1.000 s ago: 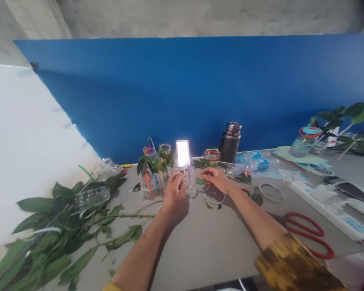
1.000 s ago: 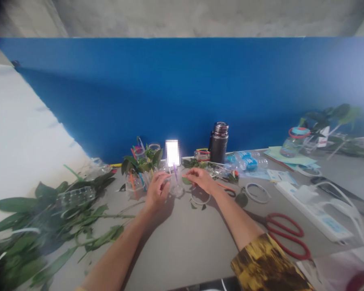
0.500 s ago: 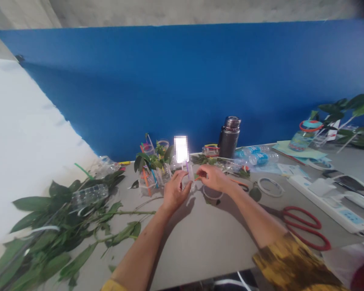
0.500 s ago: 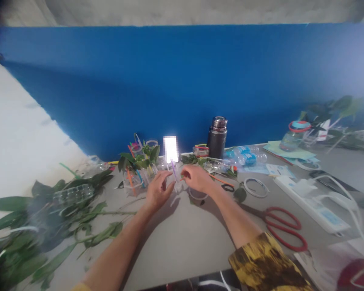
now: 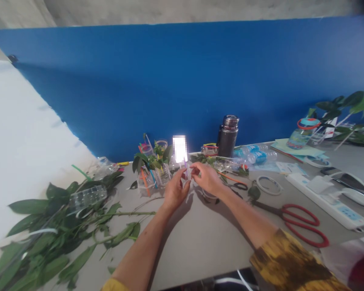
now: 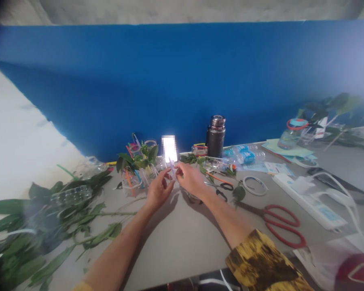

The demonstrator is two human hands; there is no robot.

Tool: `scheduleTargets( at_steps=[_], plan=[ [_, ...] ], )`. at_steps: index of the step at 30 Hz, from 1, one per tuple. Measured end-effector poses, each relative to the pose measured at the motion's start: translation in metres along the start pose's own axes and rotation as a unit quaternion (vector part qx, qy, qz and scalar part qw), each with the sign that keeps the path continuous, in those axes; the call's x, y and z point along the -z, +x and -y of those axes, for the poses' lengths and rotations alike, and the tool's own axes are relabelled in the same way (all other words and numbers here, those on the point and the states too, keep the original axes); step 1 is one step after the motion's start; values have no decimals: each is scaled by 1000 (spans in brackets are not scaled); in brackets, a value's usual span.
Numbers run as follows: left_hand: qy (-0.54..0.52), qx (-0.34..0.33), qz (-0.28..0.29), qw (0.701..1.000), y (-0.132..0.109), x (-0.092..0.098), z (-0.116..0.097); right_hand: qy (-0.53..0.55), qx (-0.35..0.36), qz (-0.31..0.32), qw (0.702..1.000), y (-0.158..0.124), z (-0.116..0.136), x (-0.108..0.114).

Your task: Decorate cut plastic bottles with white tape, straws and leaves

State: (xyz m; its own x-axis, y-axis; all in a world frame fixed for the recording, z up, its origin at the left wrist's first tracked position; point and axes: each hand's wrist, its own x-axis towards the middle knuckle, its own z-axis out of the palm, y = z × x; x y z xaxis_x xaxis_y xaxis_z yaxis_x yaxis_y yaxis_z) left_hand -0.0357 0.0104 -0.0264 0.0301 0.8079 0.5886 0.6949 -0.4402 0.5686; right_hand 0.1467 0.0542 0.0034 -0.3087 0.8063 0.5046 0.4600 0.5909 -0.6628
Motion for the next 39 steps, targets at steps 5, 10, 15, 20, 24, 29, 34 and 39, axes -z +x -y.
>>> scheduleTargets(
  at_steps=[5, 10, 15, 20, 24, 29, 34, 39],
  plan=[
    [-16, 27, 6, 999, 3, 1, -3, 60, -32, 0, 998, -2, 0, -7],
    [-9, 37, -10, 999, 3, -2, -5, 88, -39, -2, 995, -4, -2, -11],
    [7, 58, -8, 998, 3, -3, -7, 83, -28, -11, 996, -4, -2, -14],
    [21, 74, -1, 997, 4, -2, -9, 77, -12, -8, 997, -4, -4, -18],
    [21, 66, -6, 998, 3, -3, -9, 62, 0, 2, 998, -4, -6, -15],
    [9, 60, -6, 998, 3, -2, -5, 12, 46, 22, 999, -1, -11, -13],
    [-9, 44, -8, 999, 5, -1, -1, -13, 61, 29, 998, 1, -10, -16],
    [-9, 42, 0, 999, 7, 0, 0, -39, 48, 34, 997, 0, -4, -15]
  ],
)
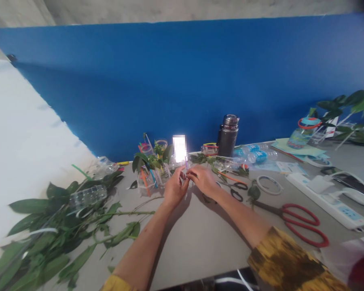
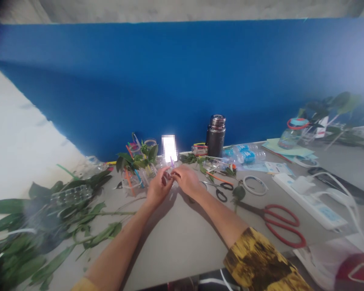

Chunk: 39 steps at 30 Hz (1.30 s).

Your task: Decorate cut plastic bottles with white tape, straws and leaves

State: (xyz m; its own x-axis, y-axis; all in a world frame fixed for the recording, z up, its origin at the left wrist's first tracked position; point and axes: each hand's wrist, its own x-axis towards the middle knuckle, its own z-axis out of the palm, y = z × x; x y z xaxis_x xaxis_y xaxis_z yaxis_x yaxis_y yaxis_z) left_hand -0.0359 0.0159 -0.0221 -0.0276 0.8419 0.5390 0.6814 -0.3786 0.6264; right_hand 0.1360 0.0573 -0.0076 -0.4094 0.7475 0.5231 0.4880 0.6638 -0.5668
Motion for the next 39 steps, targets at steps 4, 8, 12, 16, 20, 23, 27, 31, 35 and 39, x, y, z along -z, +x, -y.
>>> scheduleTargets(
  at_steps=[4, 8, 12, 16, 20, 23, 27, 31, 35, 39],
  plan=[
    [14, 0, 12, 1000, 1, 3, 0, 19, -21, 3, 1000, 1, 1, 0],
    [27, 5, 21, 999, 1, 6, -1, 119, -51, 5, 992, 2, -3, 3],
    [44, 0, 26, 999, 1, 8, -3, 170, -81, -13, 982, 2, -8, 7],
    [43, -1, 25, 999, 1, 9, -2, 146, -74, -13, 986, 1, -12, 8],
    [24, -8, 21, 999, 2, 12, -3, 102, -101, -65, 987, 0, -15, 6],
    [13, -18, 23, 999, 1, 15, -5, 53, -109, -64, 991, -1, -19, 8],
    [20, -22, 19, 999, 1, 15, -5, -44, -107, 17, 993, -4, -19, 12],
    [31, -20, 20, 999, 2, 15, -5, -110, -86, 145, 980, -9, -9, 12],
    [18, -16, 18, 1000, 2, 20, -7, -139, -101, 217, 961, -13, 10, 14],
    [-14, -14, -4, 1000, 1, 26, -10, -157, -118, 271, 942, -13, 24, 19]
  ],
)
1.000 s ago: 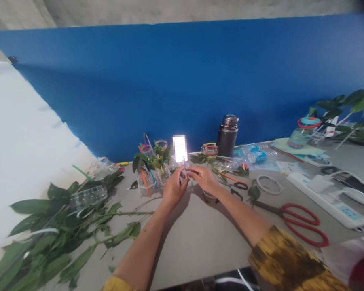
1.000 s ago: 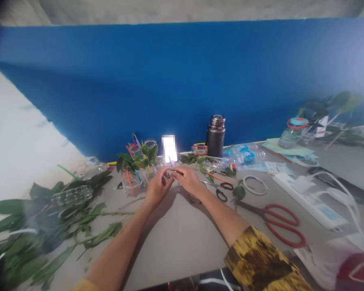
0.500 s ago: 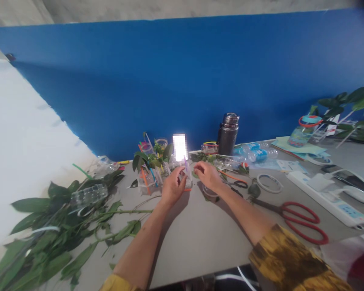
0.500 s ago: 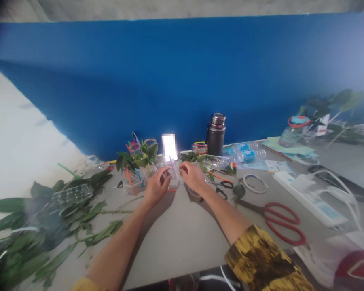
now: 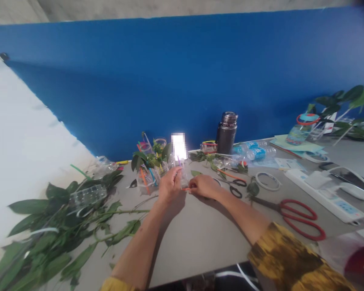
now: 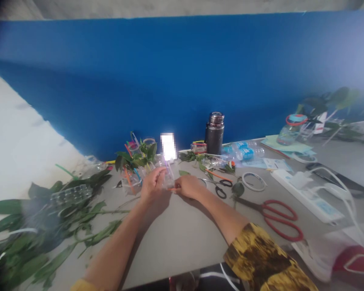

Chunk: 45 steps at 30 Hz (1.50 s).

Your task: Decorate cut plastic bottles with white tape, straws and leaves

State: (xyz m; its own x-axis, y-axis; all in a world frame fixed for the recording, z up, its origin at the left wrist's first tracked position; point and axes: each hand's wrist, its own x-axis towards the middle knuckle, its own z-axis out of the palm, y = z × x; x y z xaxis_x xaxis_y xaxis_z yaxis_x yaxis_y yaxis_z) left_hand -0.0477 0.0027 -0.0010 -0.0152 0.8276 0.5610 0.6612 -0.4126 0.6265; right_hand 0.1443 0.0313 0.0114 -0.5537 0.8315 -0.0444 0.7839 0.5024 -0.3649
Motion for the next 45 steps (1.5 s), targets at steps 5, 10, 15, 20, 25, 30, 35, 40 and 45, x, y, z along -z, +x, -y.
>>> scheduleTargets(
  at_steps=[5, 10, 15, 20, 25, 30, 35, 40, 45],
  plan=[
    [-20, -1, -4, 1000, 0, 2, -1, -10, 22, 1, 1000, 1, -3, -2],
    [-25, 12, -14, 1000, 0, 4, 0, 53, 32, -21, 998, 7, -24, 5],
    [-33, 22, -15, 999, 0, 5, -1, 288, 44, -94, 952, 13, -39, 6],
    [-35, 33, -24, 999, -1, 6, -4, 412, -9, -121, 903, 17, -22, -10],
    [-48, 40, -14, 998, 0, 4, -6, 393, -6, -159, 906, 19, -6, -17],
    [-57, 38, -12, 998, 1, 2, -6, 303, 10, -197, 932, 17, -1, -16],
    [-50, 28, -12, 998, 2, 1, -5, 206, 1, -193, 959, 12, 8, -10],
    [-36, 24, -8, 999, 3, 0, -6, 189, -25, -173, 966, 7, 16, -2],
    [-18, 34, 3, 999, 3, 0, -11, 204, -33, -177, 962, 5, 19, -1]
  ],
)
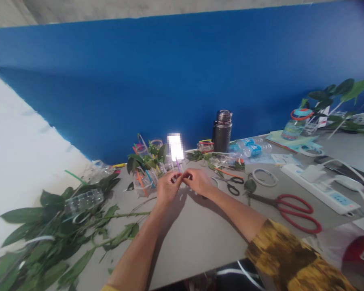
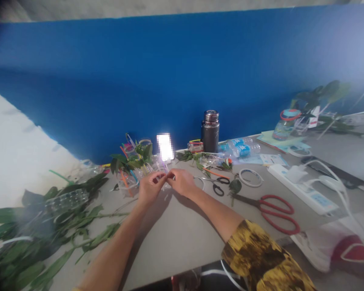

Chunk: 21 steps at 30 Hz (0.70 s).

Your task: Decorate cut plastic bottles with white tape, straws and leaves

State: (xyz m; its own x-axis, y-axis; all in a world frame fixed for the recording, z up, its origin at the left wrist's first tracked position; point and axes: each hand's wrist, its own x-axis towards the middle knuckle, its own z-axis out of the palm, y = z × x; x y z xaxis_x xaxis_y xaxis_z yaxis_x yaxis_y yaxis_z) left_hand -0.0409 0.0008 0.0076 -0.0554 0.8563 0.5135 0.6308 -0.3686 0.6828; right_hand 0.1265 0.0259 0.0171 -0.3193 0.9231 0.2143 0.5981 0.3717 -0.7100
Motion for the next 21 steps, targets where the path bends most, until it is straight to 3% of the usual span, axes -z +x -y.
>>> scheduleTargets(
  at_steps=[21],
  plan=[
    [-21, 1, 30, 999, 5, 4, 4, -1, -11, -22, 1000, 4, -6, -9]
  ],
)
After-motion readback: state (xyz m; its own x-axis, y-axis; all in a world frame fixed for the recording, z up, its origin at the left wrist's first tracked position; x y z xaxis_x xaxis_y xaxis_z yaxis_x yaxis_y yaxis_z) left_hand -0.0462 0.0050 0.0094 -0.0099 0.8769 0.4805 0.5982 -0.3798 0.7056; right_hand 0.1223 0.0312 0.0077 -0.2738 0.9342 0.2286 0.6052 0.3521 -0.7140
